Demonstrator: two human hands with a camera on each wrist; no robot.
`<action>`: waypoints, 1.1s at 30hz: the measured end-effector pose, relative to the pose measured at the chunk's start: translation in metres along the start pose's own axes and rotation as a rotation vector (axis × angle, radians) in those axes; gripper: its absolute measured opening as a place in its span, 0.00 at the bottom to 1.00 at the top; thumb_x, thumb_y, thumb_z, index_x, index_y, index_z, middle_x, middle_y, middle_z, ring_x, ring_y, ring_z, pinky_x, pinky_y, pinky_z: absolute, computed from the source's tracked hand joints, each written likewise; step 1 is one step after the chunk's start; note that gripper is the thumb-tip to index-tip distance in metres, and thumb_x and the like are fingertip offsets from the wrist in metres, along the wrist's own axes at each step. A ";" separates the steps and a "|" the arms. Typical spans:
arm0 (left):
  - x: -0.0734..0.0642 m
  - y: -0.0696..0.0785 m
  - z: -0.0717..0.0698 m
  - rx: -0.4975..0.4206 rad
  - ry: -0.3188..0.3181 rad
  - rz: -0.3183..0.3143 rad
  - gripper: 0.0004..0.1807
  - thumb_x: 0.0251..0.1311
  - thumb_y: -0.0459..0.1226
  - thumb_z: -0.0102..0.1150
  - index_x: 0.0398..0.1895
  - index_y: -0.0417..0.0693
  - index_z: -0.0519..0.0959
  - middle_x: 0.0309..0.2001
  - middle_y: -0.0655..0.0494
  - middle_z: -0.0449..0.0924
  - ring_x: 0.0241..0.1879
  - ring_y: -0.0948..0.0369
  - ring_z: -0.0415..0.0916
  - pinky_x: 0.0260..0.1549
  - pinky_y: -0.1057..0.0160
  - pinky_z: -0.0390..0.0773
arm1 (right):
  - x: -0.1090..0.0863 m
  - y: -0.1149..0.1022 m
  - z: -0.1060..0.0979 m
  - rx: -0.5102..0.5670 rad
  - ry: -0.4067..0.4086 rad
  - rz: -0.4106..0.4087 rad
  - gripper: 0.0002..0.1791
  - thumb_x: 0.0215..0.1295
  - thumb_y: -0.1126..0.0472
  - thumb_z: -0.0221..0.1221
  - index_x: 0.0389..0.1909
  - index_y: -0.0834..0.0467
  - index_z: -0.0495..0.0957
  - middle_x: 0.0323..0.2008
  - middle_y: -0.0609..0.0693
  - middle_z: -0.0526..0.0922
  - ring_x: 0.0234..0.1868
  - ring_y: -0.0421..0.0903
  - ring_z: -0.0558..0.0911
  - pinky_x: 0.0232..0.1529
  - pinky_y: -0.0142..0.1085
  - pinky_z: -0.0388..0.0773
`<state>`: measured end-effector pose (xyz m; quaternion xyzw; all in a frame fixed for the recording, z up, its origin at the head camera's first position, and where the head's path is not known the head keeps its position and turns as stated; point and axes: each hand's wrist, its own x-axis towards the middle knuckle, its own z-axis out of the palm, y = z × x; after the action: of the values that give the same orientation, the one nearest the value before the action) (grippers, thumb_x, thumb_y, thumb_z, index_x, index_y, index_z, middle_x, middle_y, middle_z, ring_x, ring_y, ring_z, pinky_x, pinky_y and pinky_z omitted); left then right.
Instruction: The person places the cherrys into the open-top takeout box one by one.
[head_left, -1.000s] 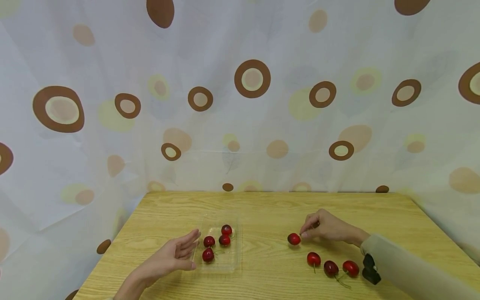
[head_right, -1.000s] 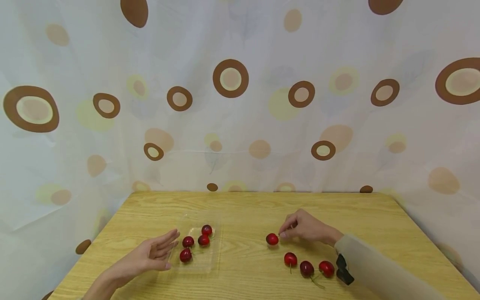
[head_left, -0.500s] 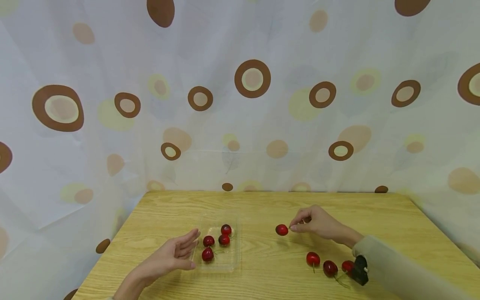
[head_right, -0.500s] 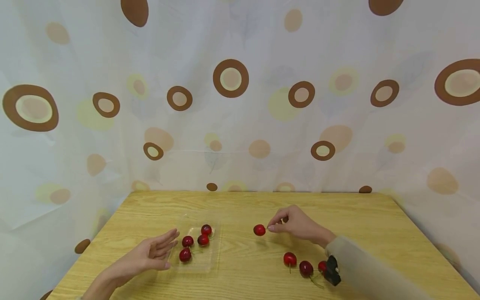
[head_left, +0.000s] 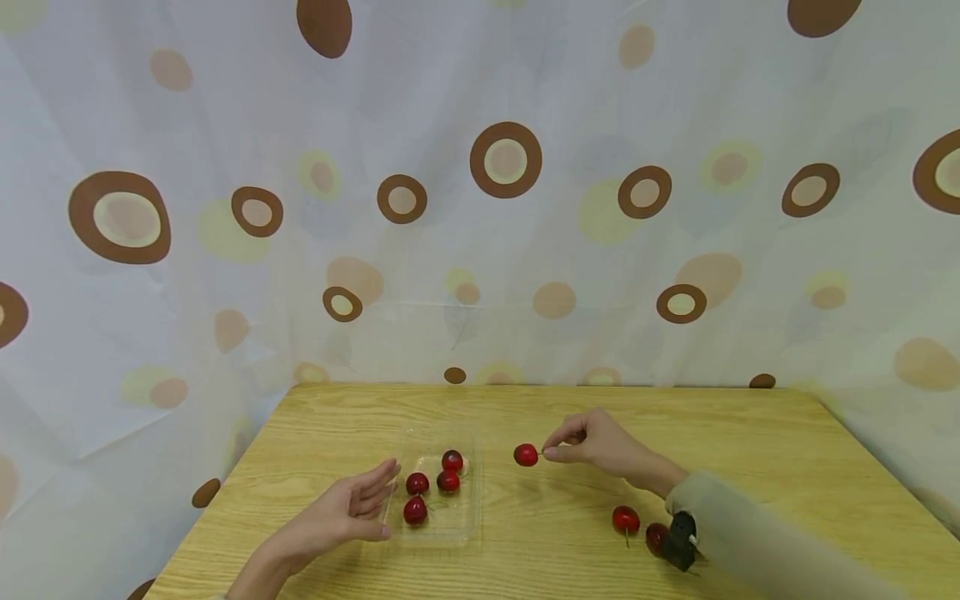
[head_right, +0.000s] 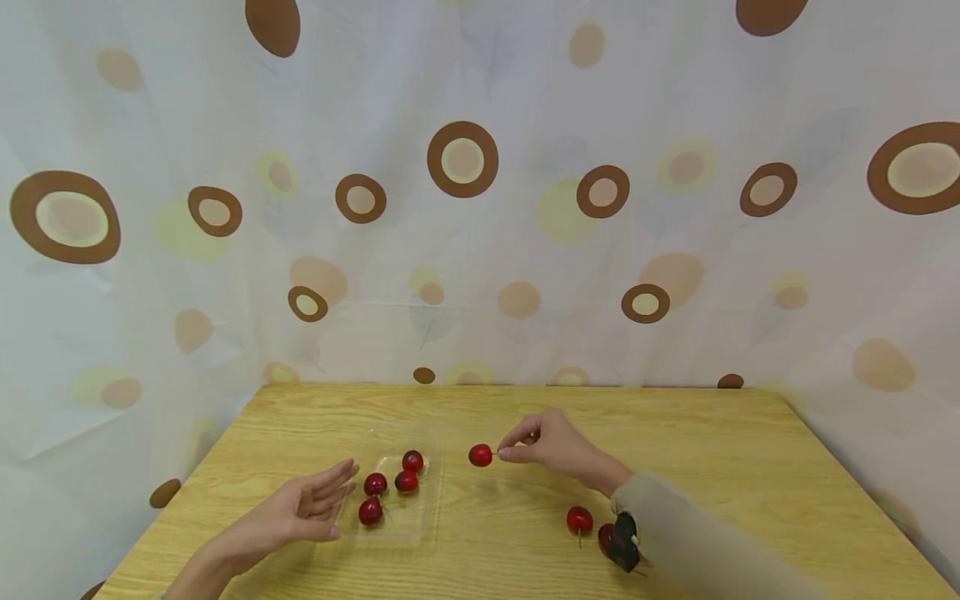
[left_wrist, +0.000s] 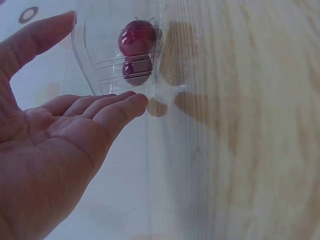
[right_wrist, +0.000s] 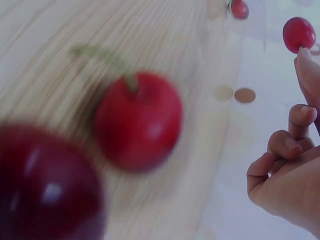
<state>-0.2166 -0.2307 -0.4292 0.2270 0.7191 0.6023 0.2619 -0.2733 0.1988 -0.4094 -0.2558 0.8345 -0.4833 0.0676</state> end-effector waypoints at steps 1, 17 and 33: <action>0.000 0.000 0.000 0.000 0.000 0.000 0.50 0.73 0.30 0.61 0.84 0.31 0.36 0.83 0.32 0.35 0.79 0.33 0.39 0.74 0.38 0.56 | 0.002 -0.002 0.003 0.005 0.000 0.000 0.09 0.70 0.60 0.70 0.42 0.61 0.92 0.31 0.50 0.82 0.29 0.43 0.68 0.30 0.33 0.66; 0.000 0.002 0.000 -0.003 -0.001 -0.004 0.50 0.73 0.30 0.61 0.84 0.32 0.36 0.83 0.33 0.35 0.80 0.34 0.39 0.74 0.38 0.54 | 0.042 -0.032 0.066 0.056 0.007 -0.019 0.08 0.69 0.60 0.71 0.41 0.62 0.92 0.32 0.49 0.83 0.25 0.43 0.63 0.26 0.33 0.63; -0.001 0.004 0.002 0.011 0.005 0.004 0.51 0.72 0.31 0.62 0.84 0.31 0.37 0.83 0.33 0.35 0.80 0.35 0.39 0.75 0.42 0.55 | 0.073 -0.049 0.103 0.006 0.050 0.023 0.03 0.66 0.61 0.73 0.34 0.55 0.94 0.17 0.49 0.77 0.17 0.40 0.58 0.22 0.32 0.58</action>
<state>-0.2147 -0.2293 -0.4255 0.2283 0.7226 0.5995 0.2576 -0.2817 0.0638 -0.4120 -0.2339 0.8375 -0.4910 0.0531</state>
